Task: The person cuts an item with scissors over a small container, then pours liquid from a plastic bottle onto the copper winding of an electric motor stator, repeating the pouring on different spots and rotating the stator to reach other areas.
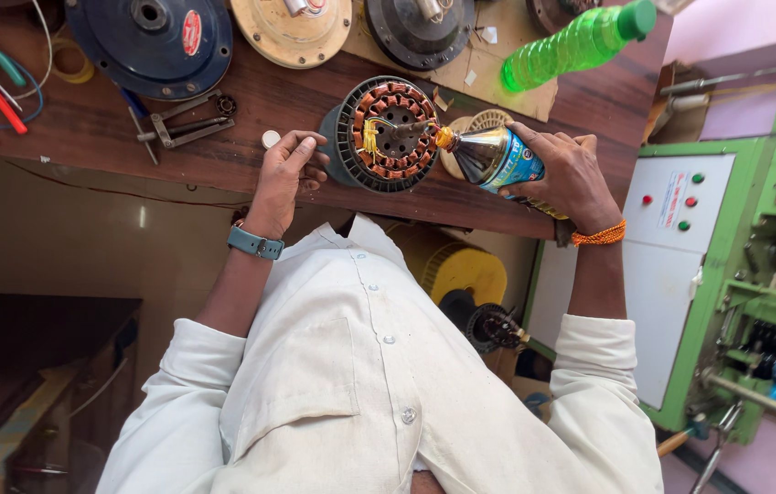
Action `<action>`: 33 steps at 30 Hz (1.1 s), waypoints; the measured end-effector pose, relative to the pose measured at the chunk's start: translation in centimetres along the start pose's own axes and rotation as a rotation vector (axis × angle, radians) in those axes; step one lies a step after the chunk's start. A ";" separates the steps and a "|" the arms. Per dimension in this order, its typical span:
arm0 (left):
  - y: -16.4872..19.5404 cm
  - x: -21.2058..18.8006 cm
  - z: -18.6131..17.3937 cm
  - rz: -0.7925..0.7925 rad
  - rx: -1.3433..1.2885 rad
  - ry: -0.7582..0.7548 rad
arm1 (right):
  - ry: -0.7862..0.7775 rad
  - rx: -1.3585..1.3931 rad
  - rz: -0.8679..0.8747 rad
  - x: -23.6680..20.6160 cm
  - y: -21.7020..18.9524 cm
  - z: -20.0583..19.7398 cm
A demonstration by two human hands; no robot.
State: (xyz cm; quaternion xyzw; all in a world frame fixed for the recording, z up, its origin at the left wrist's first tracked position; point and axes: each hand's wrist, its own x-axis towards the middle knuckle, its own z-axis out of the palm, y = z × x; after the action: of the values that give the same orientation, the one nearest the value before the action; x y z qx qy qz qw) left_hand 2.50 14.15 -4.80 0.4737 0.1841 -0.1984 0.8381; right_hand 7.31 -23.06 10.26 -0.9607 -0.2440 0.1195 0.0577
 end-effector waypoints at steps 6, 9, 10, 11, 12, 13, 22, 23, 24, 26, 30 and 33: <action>1.1 1.5 1.2 0.006 0.021 -0.042 | 0.030 0.056 0.085 -2.4 -0.1 1.5; 2.5 2.5 2.1 0.035 0.060 -0.050 | 0.047 0.107 0.101 -3.6 -0.5 2.2; 3.0 2.8 2.4 0.060 0.076 -0.061 | 0.050 0.116 0.119 -3.9 -0.7 2.4; 3.5 3.2 2.7 0.086 0.091 -0.072 | 0.052 0.126 0.136 -4.2 -0.9 2.6; 4.0 3.5 3.0 0.111 0.105 -0.082 | 0.053 0.136 0.152 -4.6 -1.2 2.7; 4.5 4.0 3.3 0.125 0.121 -0.084 | 0.060 0.122 0.153 -4.8 -1.5 3.0; 8.3 9.8 8.7 0.530 0.826 -0.069 | 0.151 0.229 0.213 -6.4 -3.4 5.2; 8.4 10.4 9.3 0.490 0.956 -0.113 | 0.177 0.282 0.235 -6.4 -3.6 5.7; 8.5 10.9 9.7 0.445 1.084 -0.156 | 0.200 0.336 0.257 -6.5 -3.9 6.1; 9.0 11.6 9.9 0.249 1.122 -0.453 | 0.314 0.481 0.268 -6.4 -4.9 7.2; 9.8 11.7 8.9 0.333 1.010 -0.800 | 0.550 0.816 0.210 -6.3 -6.6 9.3; 8.0 9.6 7.5 0.163 0.915 -0.506 | 0.572 0.955 0.349 -6.5 -6.7 10.5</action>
State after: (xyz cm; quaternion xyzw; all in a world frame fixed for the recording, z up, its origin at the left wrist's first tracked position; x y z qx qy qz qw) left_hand 15.68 9.96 -0.18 0.7411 -0.1667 -0.3006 0.5767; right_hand -3.95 -19.80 2.53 -0.8482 0.0241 -0.0402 0.5276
